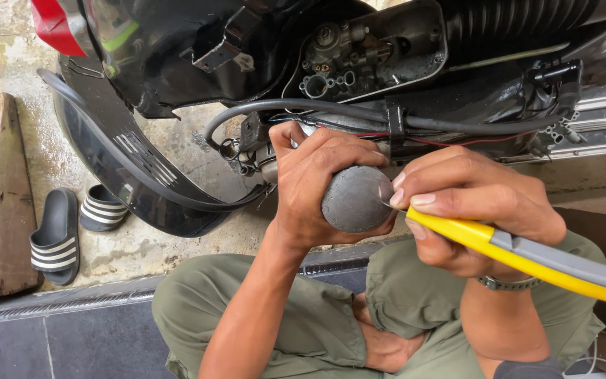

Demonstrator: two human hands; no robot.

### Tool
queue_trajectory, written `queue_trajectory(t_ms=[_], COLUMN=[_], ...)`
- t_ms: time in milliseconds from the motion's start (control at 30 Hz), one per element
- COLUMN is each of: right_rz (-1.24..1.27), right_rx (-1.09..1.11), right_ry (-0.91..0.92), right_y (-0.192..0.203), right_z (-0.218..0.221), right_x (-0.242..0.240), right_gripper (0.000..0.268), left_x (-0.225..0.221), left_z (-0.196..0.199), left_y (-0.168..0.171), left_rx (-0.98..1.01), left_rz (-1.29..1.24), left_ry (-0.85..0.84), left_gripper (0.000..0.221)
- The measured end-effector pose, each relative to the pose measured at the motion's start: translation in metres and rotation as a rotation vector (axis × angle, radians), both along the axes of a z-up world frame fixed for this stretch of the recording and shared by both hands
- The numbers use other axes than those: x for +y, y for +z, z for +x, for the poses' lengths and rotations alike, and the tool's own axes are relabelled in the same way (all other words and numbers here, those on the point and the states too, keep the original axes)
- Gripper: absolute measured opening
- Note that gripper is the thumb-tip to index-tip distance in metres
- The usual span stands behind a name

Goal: Scraping carbon buildup off a motorcycle piston head using a utility knife

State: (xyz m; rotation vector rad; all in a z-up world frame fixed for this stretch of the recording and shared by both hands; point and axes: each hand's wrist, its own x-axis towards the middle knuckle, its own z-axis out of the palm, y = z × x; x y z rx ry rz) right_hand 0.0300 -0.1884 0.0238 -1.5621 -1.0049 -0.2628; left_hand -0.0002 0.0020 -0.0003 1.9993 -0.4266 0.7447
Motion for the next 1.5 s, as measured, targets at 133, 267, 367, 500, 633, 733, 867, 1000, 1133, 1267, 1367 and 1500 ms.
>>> queue_trajectory(t_ms=[133, 267, 367, 500, 633, 733, 867, 1000, 1133, 1267, 1367, 1500], right_rz=[-0.01, -0.006, -0.018, 0.009, -0.015, 0.004, -0.016, 0.01, -0.017, 0.0, -0.009, -0.001], right_rx=[0.001, 0.002, 0.007, 0.004, -0.004, 0.02, 0.009, 0.059, 0.023, 0.034, 0.028, 0.027], right_ry=[-0.012, -0.002, -0.019, -0.012, -0.002, -0.022, -0.011, -0.022, -0.019, -0.013, -0.023, -0.005], right_y=[0.004, 0.0027, 0.0065, 0.0019, 0.0057, 0.0039, 0.0045, 0.0008, 0.0037, 0.0033, 0.0048, 0.0022], right_z=[-0.0012, -0.0006, -0.0028, -0.0006, -0.0012, -0.0013, -0.0016, -0.0029, -0.0022, -0.0015, -0.0019, -0.0009], right_x=[0.0015, 0.0013, 0.0033, 0.0025, 0.0026, 0.0028, 0.0018, 0.001, 0.0011, 0.0017, 0.0019, 0.0006], right_gripper=[0.021, 0.022, 0.021, 0.021, 0.019, 0.021, 0.021, 0.024, 0.022, 0.024, 0.022, 0.023], left_x=[0.0, -0.0003, -0.0007, -0.0006, -0.0014, -0.0002, -0.0001, 0.0, 0.0002, 0.0001, 0.0002, 0.0003], left_z=[-0.0003, -0.0001, -0.0004, 0.0001, -0.0002, -0.0004, 0.0002, 0.0001, -0.0002, -0.0004, -0.0001, -0.0001], left_y=[-0.0004, 0.0007, -0.0012, 0.0014, -0.0004, 0.0014, -0.0014, 0.001, -0.0014, 0.0, -0.0003, 0.0002], left_rx=[-0.001, 0.0, 0.002, 0.009, 0.001, 0.006, 0.0, 0.008, 0.005, 0.01, 0.013, 0.015], left_rz=[-0.006, 0.005, -0.002, 0.009, -0.004, 0.009, 0.005, -0.006, 0.008, -0.001, 0.003, -0.001], left_ry=[-0.006, 0.004, -0.001, 0.006, 0.001, 0.011, 0.001, -0.006, -0.006, -0.003, -0.008, -0.007], left_gripper=[0.056, 0.055, 0.054, 0.053, 0.055, 0.053, 0.055, 0.054, 0.056, 0.055, 0.055, 0.055])
